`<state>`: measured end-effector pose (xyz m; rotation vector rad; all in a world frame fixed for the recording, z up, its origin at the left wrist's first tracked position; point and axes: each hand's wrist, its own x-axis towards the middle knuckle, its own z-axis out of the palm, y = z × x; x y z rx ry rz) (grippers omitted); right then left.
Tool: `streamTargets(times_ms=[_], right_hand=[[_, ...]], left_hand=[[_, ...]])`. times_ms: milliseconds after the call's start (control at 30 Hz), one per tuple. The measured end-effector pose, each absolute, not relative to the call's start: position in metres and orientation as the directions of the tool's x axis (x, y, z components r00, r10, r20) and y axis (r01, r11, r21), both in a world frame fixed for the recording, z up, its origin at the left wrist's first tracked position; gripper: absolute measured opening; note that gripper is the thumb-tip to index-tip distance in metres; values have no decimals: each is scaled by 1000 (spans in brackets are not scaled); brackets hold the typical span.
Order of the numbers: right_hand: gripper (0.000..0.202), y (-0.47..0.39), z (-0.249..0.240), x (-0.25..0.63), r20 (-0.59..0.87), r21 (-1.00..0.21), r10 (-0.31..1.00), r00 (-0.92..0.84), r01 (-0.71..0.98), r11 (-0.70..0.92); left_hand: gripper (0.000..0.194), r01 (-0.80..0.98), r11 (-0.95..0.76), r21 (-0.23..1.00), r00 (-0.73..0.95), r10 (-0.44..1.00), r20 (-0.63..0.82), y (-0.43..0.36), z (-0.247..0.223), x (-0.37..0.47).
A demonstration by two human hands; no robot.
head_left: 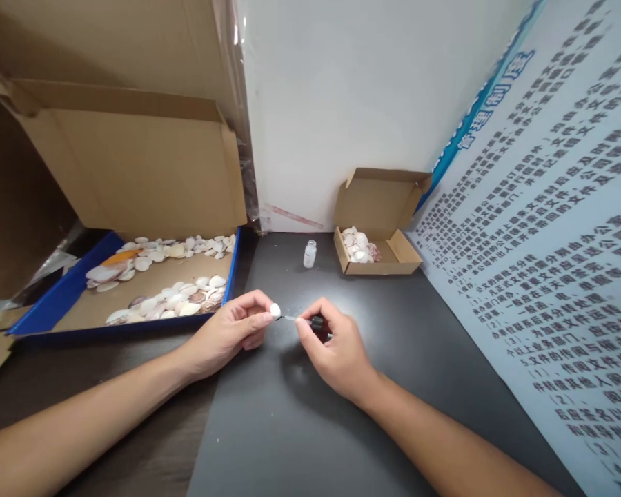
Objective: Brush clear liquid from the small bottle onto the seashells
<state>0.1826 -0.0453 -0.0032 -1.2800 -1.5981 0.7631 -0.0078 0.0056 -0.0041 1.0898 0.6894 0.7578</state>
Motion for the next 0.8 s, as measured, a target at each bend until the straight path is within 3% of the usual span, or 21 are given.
streamTargets(times_ms=[500, 800], right_hand=[[16, -38, -3, 184, 334, -862, 942, -29, 394, 318], [14, -27, -12, 178, 357, -803, 913, -196, 435, 407]], left_hand=[[26, -203, 287, 936, 562, 817, -129, 6, -3, -7], [19, -296, 330, 897, 549, 827, -123, 9, 0, -7]])
